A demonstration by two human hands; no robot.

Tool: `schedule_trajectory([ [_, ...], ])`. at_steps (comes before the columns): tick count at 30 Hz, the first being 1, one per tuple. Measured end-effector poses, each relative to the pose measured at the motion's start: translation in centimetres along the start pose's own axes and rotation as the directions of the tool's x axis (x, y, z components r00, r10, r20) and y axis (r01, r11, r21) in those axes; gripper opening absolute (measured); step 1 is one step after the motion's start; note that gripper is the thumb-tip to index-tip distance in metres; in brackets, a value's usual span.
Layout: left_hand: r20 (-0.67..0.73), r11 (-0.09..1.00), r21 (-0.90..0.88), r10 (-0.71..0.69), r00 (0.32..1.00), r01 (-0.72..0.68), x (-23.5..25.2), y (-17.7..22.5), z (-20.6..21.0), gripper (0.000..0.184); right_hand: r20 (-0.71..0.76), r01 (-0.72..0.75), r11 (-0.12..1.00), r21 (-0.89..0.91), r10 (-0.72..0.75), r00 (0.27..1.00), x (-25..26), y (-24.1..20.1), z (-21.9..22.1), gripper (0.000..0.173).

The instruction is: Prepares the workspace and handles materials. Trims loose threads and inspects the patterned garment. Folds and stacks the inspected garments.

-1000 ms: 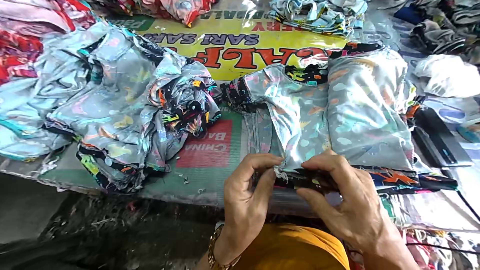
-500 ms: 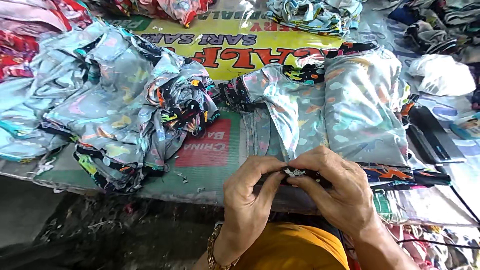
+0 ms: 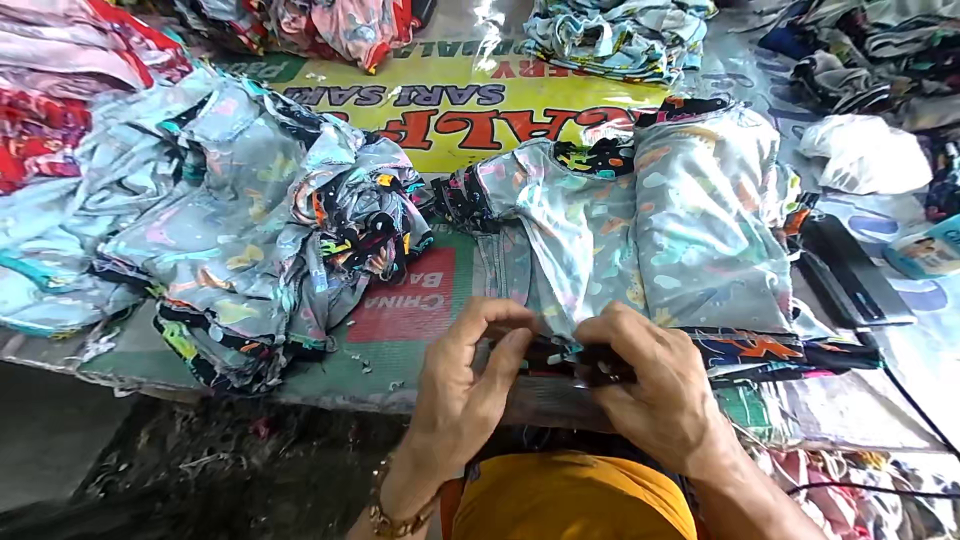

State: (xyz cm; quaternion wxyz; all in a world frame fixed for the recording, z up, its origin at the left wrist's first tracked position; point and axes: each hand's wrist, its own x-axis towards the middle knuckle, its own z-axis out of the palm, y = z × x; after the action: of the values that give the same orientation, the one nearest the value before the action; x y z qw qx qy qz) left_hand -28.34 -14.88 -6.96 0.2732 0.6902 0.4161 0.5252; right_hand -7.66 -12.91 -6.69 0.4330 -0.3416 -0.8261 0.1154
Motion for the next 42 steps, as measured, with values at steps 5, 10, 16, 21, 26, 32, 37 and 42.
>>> schedule_trajectory([
  [5,0.44,0.695,0.645,0.003,0.898,-0.318,5.7,-0.5,-0.6,0.019,0.057,0.035,0.998,-0.045,-0.033,0.998,0.8,-1.0,-0.3,0.013],
  [10,0.418,0.742,0.616,-0.024,0.908,-0.264,15.5,0.9,3.0,0.049,-0.324,-0.034,0.999,0.043,0.046,0.945,-0.6,-0.5,-3.4,0.013],
  [16,0.556,0.706,0.465,0.236,0.797,-0.534,19.1,0.2,15.8,0.054,-0.63,-0.02,0.994,0.106,0.083,0.772,-3.4,0.0,-7.5,0.023],
  [21,0.872,0.885,0.154,0.088,0.482,-0.44,18.9,0.4,16.6,0.04,-0.328,0.023,0.985,0.173,0.035,0.944,-3.3,-1.5,-4.6,0.008],
  [26,0.703,0.991,-0.135,0.086,0.706,0.015,19.1,2.5,6.4,0.038,0.07,-0.018,0.999,0.029,0.016,0.997,-2.0,-1.0,0.0,0.013],
  [32,0.215,0.972,-0.217,-0.041,0.976,0.089,9.4,2.8,-3.1,0.039,0.119,-0.037,0.929,-0.369,0.087,0.989,-1.2,-0.6,3.1,0.011],
  [37,0.106,0.761,-0.626,-0.131,0.986,0.168,-0.4,1.0,-2.1,0.026,0.096,-0.147,0.988,-0.05,0.152,0.984,-1.0,0.1,1.8,0.013],
  [42,0.302,0.4,-0.826,-0.281,0.911,0.397,-4.2,1.9,4.4,0.027,-0.009,-0.137,0.966,0.219,0.142,0.99,0.2,-0.3,-0.3,0.01],
])
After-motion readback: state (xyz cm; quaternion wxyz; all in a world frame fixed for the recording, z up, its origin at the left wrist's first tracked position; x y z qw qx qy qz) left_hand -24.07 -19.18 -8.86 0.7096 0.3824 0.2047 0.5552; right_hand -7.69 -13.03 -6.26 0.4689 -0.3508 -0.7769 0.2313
